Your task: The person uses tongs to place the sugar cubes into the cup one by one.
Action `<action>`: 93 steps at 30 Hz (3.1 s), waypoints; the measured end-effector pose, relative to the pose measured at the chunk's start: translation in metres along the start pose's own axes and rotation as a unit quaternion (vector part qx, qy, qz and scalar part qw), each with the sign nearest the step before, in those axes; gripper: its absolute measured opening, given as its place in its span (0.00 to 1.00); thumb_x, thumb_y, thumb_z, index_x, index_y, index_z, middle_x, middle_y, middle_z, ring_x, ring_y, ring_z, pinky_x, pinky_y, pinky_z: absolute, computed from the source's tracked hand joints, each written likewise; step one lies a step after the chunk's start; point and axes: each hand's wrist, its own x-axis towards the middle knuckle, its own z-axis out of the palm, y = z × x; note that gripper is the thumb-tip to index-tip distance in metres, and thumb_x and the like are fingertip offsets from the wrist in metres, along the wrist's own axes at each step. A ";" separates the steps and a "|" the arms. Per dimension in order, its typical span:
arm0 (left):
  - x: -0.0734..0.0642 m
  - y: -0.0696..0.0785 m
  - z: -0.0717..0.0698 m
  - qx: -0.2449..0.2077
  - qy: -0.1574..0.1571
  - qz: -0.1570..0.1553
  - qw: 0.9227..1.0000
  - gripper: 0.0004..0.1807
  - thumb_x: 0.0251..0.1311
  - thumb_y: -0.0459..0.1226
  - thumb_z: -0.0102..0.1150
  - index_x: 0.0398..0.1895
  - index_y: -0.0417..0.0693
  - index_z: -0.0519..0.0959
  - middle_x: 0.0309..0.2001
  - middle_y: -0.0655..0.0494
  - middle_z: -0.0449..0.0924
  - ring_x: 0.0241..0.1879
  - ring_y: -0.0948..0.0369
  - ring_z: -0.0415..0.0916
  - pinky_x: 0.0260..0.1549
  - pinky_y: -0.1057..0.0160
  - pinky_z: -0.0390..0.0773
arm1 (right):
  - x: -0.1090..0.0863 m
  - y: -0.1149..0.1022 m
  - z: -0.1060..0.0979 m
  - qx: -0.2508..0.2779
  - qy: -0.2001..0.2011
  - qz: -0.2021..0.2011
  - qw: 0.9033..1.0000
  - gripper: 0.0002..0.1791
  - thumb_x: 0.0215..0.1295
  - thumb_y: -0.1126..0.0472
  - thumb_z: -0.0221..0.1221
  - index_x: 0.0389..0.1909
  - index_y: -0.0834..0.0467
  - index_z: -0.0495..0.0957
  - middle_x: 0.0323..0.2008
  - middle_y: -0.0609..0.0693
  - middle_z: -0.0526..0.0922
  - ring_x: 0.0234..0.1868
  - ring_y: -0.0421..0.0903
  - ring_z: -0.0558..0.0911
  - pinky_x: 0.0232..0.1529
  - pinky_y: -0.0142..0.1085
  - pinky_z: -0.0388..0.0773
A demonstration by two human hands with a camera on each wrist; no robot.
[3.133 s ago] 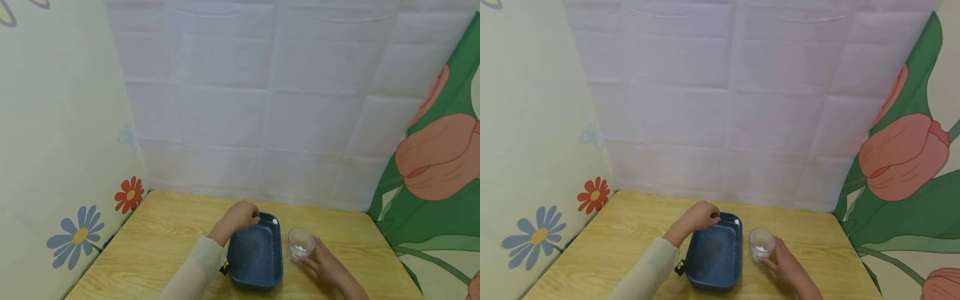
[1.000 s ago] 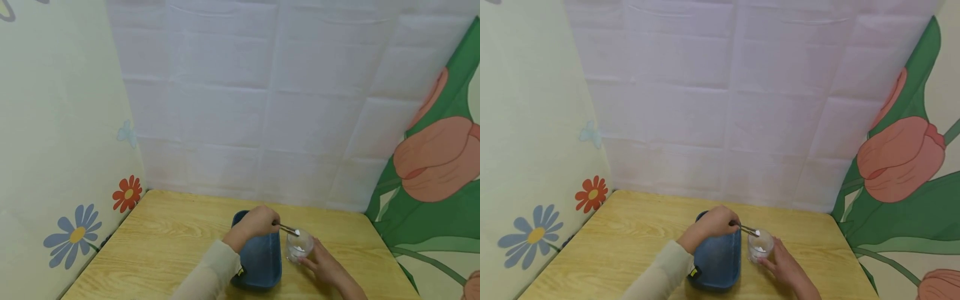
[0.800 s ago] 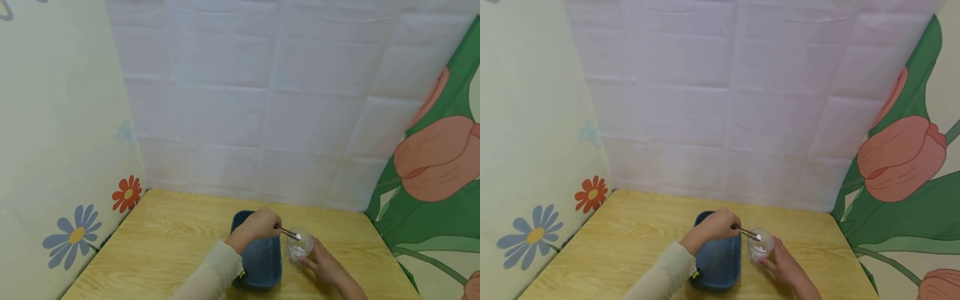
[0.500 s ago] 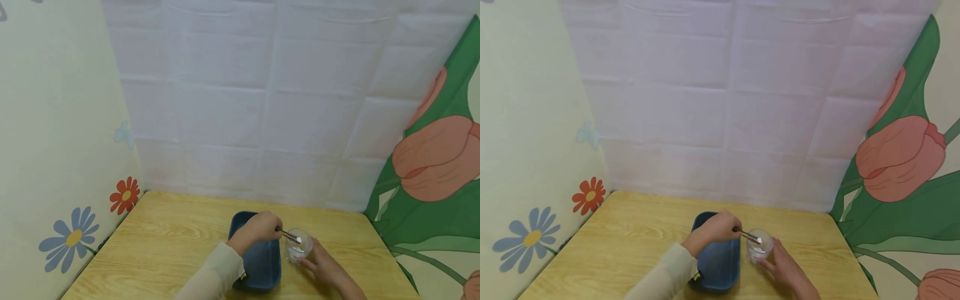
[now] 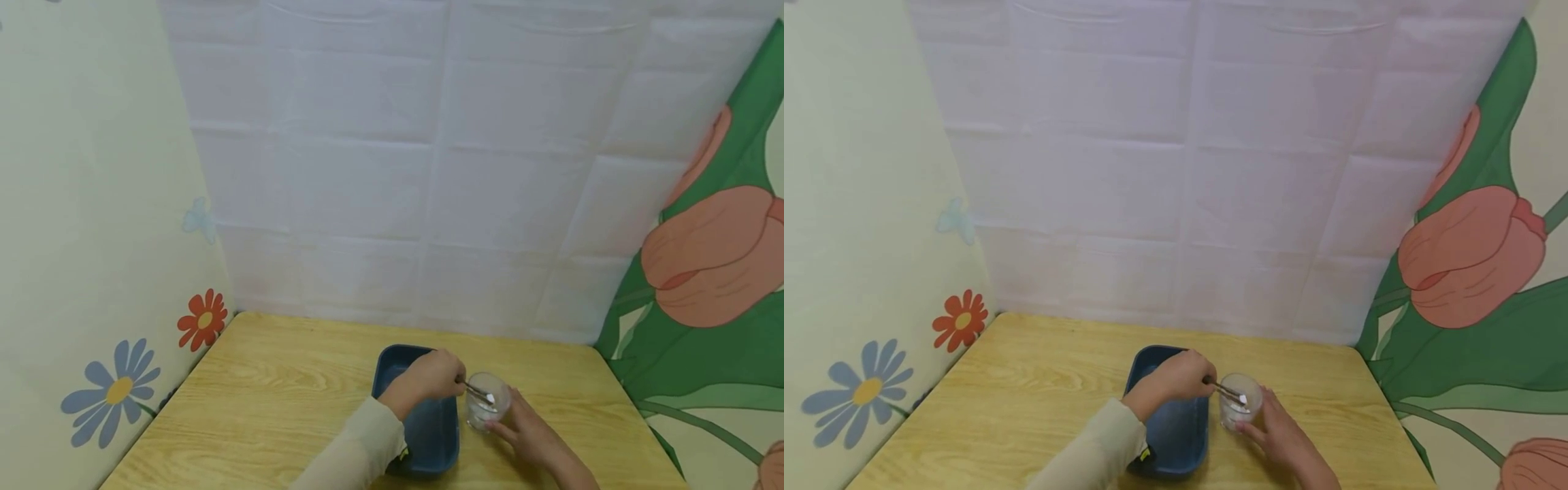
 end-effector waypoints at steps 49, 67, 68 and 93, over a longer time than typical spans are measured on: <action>-0.019 -0.017 -0.038 -0.042 0.021 -0.040 0.998 0.09 0.73 0.45 0.58 0.39 0.54 0.85 0.28 0.65 0.80 0.22 0.69 0.71 0.26 0.67 0.72 | 0.002 0.002 -0.002 -0.002 0.025 -0.046 0.999 0.42 0.66 0.47 0.66 0.72 0.64 0.62 0.62 0.63 0.73 0.66 0.63 0.72 0.65 0.62 0.66; -0.049 -0.046 -0.049 0.000 0.054 -0.079 0.995 0.09 0.75 0.44 0.54 0.43 0.49 0.79 0.31 0.60 0.79 0.26 0.67 0.73 0.28 0.64 0.74 | 0.000 0.005 -0.002 -0.002 0.042 -0.078 0.996 0.41 0.66 0.49 0.66 0.72 0.66 0.62 0.63 0.65 0.73 0.66 0.66 0.71 0.67 0.65 0.61; -0.052 -0.047 -0.049 -0.001 0.051 -0.085 0.995 0.09 0.76 0.44 0.53 0.43 0.48 0.78 0.30 0.60 0.78 0.25 0.67 0.72 0.28 0.64 0.74 | 0.000 0.004 -0.002 -0.003 0.044 -0.080 0.996 0.41 0.66 0.49 0.66 0.72 0.66 0.62 0.62 0.65 0.74 0.66 0.66 0.72 0.66 0.64 0.62; -0.108 -0.102 -0.022 0.011 0.110 -0.170 0.979 0.11 0.73 0.38 0.52 0.43 0.35 0.71 0.22 0.50 0.73 0.19 0.54 0.75 0.22 0.53 0.76 | 0.002 0.004 -0.005 0.004 0.003 -0.024 1.000 0.45 0.67 0.43 0.64 0.75 0.64 0.58 0.66 0.66 0.69 0.69 0.67 0.68 0.67 0.65 0.61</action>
